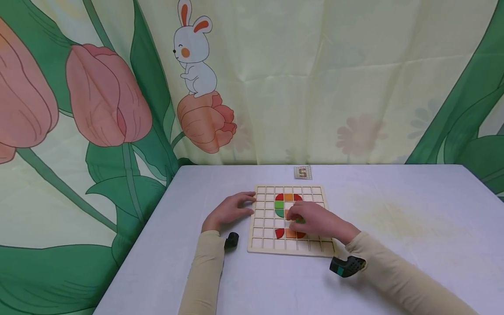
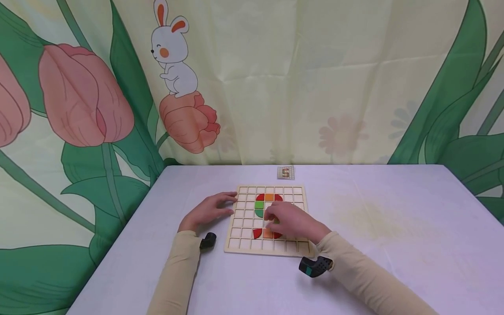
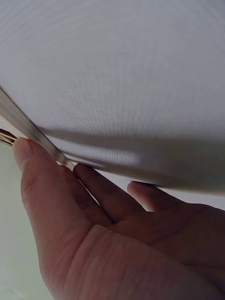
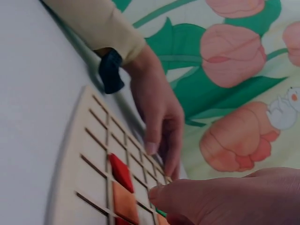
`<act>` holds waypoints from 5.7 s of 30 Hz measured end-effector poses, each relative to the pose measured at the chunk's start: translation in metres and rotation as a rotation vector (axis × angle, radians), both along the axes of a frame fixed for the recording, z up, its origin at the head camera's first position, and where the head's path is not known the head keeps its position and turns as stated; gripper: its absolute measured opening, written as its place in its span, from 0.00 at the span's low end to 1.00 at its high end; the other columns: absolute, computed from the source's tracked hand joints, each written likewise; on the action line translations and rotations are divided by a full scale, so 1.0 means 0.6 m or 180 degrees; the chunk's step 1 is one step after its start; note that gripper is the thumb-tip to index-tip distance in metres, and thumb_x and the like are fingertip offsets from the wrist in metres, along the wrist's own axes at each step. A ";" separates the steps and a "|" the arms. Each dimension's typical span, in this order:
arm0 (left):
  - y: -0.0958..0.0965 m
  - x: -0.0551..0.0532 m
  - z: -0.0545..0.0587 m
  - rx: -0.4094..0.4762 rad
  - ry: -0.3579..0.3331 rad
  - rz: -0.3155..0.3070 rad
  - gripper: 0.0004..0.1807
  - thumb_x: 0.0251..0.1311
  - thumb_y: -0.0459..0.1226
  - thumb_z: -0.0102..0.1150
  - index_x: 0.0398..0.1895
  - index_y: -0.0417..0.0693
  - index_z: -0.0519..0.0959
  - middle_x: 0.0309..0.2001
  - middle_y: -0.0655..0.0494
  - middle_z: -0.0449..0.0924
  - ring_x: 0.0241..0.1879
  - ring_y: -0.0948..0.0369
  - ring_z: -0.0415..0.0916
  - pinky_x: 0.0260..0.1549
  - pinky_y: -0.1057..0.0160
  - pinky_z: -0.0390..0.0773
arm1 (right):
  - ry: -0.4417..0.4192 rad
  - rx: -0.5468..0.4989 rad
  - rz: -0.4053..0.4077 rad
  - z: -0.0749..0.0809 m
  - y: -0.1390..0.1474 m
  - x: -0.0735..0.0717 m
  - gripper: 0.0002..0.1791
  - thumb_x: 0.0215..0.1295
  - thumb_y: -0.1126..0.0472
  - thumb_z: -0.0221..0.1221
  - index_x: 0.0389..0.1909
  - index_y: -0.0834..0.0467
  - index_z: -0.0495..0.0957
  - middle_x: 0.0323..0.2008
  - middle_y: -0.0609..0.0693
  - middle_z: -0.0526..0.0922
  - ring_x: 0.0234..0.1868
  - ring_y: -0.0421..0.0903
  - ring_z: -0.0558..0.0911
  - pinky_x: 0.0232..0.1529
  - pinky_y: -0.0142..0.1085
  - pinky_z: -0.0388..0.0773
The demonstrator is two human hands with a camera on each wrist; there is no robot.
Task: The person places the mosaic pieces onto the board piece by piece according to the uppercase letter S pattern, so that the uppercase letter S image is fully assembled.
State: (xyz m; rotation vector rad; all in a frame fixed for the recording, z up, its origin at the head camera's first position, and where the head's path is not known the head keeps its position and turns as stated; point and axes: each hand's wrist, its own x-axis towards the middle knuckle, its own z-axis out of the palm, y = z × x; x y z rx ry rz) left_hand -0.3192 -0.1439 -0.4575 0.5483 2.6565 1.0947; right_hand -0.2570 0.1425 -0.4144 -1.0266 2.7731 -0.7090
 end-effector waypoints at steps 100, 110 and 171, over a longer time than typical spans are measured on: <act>-0.004 -0.006 -0.002 -0.0035 0.0117 -0.0152 0.23 0.61 0.42 0.65 0.60 0.51 0.78 0.68 0.64 0.67 0.71 0.61 0.59 0.69 0.57 0.60 | 0.0368 0.0115 -0.0109 -0.033 -0.058 0.036 0.08 0.60 0.62 0.66 0.38 0.52 0.78 0.32 0.40 0.72 0.34 0.39 0.70 0.34 0.31 0.73; -0.005 -0.007 -0.002 -0.0022 0.0080 -0.0087 0.23 0.61 0.42 0.65 0.60 0.54 0.78 0.69 0.66 0.67 0.71 0.62 0.58 0.69 0.56 0.60 | 0.0051 -0.0398 0.0223 -0.025 -0.049 0.024 0.05 0.62 0.63 0.66 0.38 0.53 0.84 0.36 0.41 0.75 0.36 0.37 0.73 0.37 0.29 0.77; -0.005 -0.005 -0.006 -0.0072 0.0053 -0.0058 0.23 0.62 0.44 0.65 0.61 0.54 0.78 0.69 0.67 0.66 0.71 0.62 0.57 0.69 0.55 0.59 | -0.0055 -0.0118 -0.0208 -0.025 -0.047 0.016 0.07 0.61 0.56 0.67 0.35 0.54 0.81 0.30 0.41 0.76 0.31 0.40 0.73 0.34 0.32 0.75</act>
